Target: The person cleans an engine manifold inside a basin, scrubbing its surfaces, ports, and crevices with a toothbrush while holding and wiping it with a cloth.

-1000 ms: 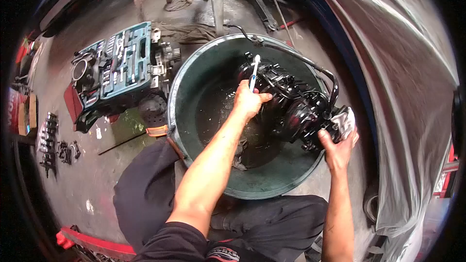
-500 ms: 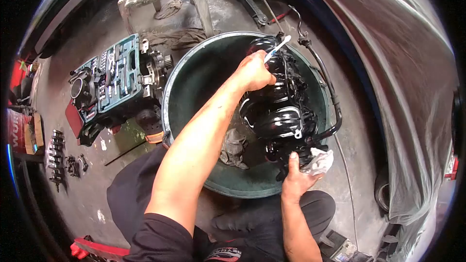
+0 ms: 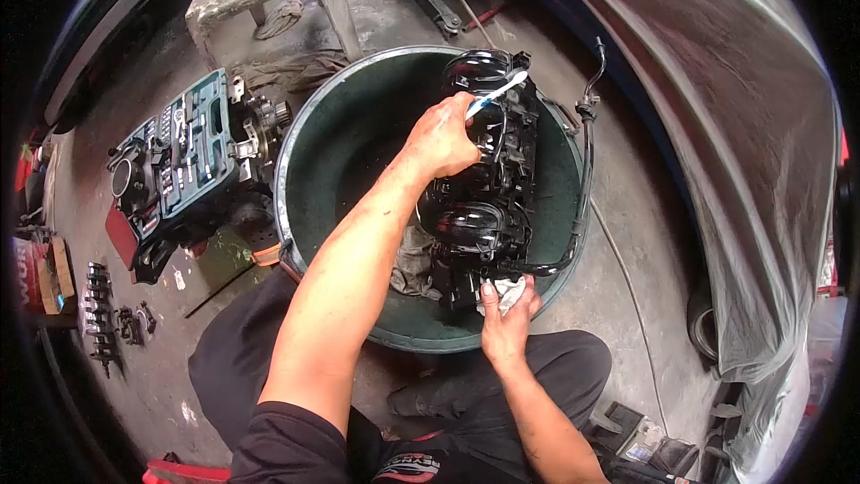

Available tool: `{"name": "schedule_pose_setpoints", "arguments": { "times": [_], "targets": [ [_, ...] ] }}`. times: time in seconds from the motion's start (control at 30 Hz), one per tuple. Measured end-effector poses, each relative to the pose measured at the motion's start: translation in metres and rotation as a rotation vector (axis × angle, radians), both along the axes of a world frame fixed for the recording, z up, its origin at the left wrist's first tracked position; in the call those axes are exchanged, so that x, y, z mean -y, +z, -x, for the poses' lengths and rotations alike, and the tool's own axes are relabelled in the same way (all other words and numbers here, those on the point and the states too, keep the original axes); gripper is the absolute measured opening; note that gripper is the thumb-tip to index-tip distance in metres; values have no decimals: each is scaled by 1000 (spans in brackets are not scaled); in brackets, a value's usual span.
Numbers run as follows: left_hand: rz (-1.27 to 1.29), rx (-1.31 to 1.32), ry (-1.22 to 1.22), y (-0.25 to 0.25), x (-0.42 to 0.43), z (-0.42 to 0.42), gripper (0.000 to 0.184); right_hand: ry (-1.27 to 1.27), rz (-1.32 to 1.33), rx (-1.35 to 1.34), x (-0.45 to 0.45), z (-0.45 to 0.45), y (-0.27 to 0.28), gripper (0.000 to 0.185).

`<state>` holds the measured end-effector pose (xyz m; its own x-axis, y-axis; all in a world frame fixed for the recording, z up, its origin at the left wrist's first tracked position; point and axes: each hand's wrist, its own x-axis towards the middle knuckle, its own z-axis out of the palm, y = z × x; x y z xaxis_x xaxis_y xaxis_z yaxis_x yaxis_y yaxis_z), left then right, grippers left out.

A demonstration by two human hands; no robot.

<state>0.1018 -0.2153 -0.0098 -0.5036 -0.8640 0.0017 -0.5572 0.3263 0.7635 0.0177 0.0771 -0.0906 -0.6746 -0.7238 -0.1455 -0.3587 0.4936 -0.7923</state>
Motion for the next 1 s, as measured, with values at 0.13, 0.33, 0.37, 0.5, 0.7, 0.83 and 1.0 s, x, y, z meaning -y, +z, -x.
{"name": "schedule_pose_setpoints", "arguments": {
  "times": [0.13, 0.33, 0.37, 0.5, 0.7, 0.83, 1.0],
  "targets": [
    [18, 23, 0, -1, 0, -1, 72, 207, -89, -42, -10, 21, 8, 75],
    [120, -7, 10, -5, -12, 3, 69, 169, -43, -185, -19, 52, 35, 50],
    [153, -10, 22, -5, -14, 5, 68, 166, 46, -402, -22, 59, 36, 46],
    [233, -30, -23, -23, -22, 12, 63, 154, 252, -452, 4, 61, 85, 35],
    [460, -11, -12, -55, -51, 34, 61, 55, 194, -320, 94, 70, 92, 44],
    [473, 45, -39, -56, -49, 41, 58, 224, 144, -363, 79, 73, 47, 46],
    [473, -6, 10, -62, -53, 38, 58, 171, 48, -103, 69, 56, 17, 53]
  ]
}}
